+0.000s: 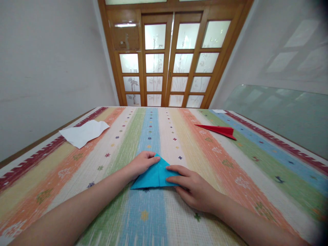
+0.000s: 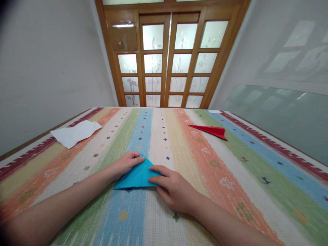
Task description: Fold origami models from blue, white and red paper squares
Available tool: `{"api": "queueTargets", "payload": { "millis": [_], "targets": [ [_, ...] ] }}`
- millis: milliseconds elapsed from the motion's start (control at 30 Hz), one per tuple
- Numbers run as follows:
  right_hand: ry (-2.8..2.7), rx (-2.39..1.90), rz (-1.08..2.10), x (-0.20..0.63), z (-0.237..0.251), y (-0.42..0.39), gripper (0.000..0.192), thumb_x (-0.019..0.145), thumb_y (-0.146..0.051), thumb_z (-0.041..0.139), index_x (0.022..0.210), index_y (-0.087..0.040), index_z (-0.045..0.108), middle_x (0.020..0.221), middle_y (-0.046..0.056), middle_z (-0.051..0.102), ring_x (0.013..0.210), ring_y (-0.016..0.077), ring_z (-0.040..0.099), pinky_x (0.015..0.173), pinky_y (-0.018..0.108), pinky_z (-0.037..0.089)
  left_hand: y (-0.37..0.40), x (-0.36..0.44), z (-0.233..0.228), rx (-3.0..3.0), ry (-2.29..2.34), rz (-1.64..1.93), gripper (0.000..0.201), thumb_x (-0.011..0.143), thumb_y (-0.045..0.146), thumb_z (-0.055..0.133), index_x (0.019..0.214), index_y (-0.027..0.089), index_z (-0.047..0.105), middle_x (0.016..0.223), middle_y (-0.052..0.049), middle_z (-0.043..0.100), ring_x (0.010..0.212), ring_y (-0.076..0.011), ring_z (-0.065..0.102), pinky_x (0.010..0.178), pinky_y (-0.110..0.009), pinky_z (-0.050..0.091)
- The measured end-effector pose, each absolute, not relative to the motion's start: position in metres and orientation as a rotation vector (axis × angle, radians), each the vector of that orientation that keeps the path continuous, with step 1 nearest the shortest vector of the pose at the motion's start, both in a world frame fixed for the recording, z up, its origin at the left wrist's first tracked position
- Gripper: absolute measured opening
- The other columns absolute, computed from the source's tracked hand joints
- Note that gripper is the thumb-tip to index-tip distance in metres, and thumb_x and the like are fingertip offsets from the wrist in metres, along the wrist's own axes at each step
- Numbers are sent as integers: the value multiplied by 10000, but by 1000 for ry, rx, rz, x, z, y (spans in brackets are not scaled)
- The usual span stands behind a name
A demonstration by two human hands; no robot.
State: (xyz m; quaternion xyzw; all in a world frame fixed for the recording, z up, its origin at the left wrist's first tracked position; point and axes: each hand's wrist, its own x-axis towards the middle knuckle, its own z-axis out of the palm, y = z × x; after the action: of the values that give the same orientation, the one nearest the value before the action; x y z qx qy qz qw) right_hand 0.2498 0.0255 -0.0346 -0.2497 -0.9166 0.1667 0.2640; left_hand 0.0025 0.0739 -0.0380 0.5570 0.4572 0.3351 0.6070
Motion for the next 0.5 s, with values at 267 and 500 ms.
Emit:
{"api": "queueTargets", "payload": {
  "millis": [267,500],
  "targets": [
    [-2403,-639,460,251,-25,31,192,893,-172,570,977,-230,734,1069,66,747,1130,253,649,1033,483,465,75,1,-40,1684,1128,769,300,817,339,689,1066,173,665,595,69,467,559,-119,427,568,-243,322],
    [-2413,-700,351,250,-32,37,127,922,-268,644,1022,-239,718,1088,65,731,1150,250,623,1047,487,440,62,5,-40,2132,1096,702,621,854,244,683,1438,257,472,833,22,624,746,-160,576,737,-289,445]
  ]
}}
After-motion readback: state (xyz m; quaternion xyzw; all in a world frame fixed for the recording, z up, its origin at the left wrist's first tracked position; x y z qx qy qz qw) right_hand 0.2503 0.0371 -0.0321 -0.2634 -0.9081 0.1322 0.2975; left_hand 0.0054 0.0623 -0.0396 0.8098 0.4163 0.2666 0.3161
